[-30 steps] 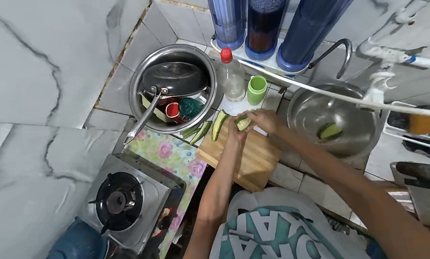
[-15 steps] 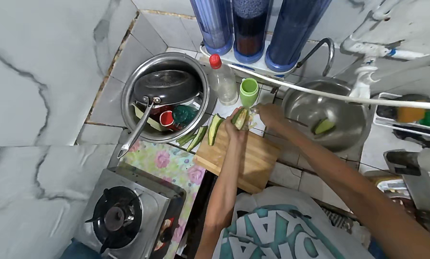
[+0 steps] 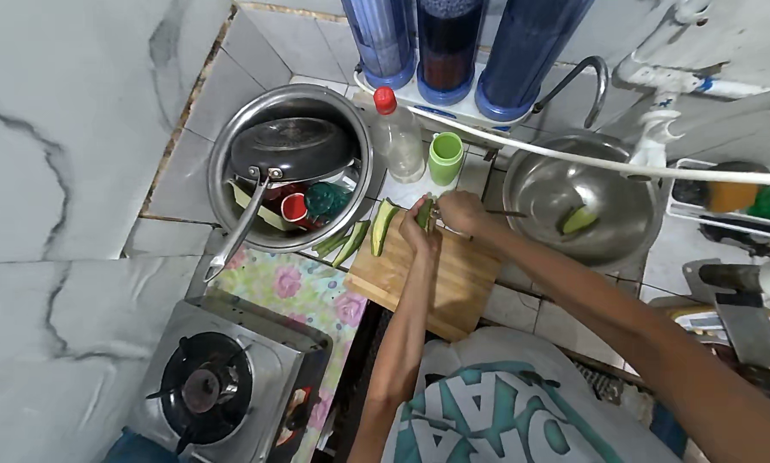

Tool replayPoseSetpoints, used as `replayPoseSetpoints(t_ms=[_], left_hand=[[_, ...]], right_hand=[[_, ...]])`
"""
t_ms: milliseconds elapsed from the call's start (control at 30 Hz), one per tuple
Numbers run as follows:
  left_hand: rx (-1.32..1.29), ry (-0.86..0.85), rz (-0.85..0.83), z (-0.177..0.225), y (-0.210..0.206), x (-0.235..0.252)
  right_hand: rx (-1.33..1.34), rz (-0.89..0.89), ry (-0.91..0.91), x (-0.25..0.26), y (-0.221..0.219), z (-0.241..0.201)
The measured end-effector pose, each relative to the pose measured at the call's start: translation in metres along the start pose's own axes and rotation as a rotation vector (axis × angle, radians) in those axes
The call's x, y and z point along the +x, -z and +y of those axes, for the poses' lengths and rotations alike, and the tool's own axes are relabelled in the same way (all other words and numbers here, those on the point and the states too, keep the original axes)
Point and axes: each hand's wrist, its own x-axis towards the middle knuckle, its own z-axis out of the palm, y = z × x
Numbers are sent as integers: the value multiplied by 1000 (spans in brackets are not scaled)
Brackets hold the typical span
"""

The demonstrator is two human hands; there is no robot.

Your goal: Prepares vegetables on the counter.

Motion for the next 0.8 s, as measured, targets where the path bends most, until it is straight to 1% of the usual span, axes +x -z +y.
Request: replayPoseSetpoints(t_ms=[67,133,233,333,400,500,667,733,800], left_hand=[[-11,-19,-28,-1,4,1],[-69,1,-42,0,3,1],[-132,65,-7,7,4,-4],[-188,109,23,2,7,-5],[-286,163,45,6,7,-5],[-447,219,90,16,0,-10],[-427,224,63,9,-3,-8],[-438,241,51,7,1,-7],[-399,253,19,8,5,-6]], right_hand=[[55,-56,15,7,-3,7],[100,-51,36,13,-5,14],[71,13,68,1,-7,4],[-78,167,143,-7,-19,0],[-115,148,123,-8,-14,-1],[-92,167,73,-13,-3,-4],[-106,183,117,-11,-8,-14],[-95,162,150,-9,-17,-13],[-64,84,179,-8,-19,-14]])
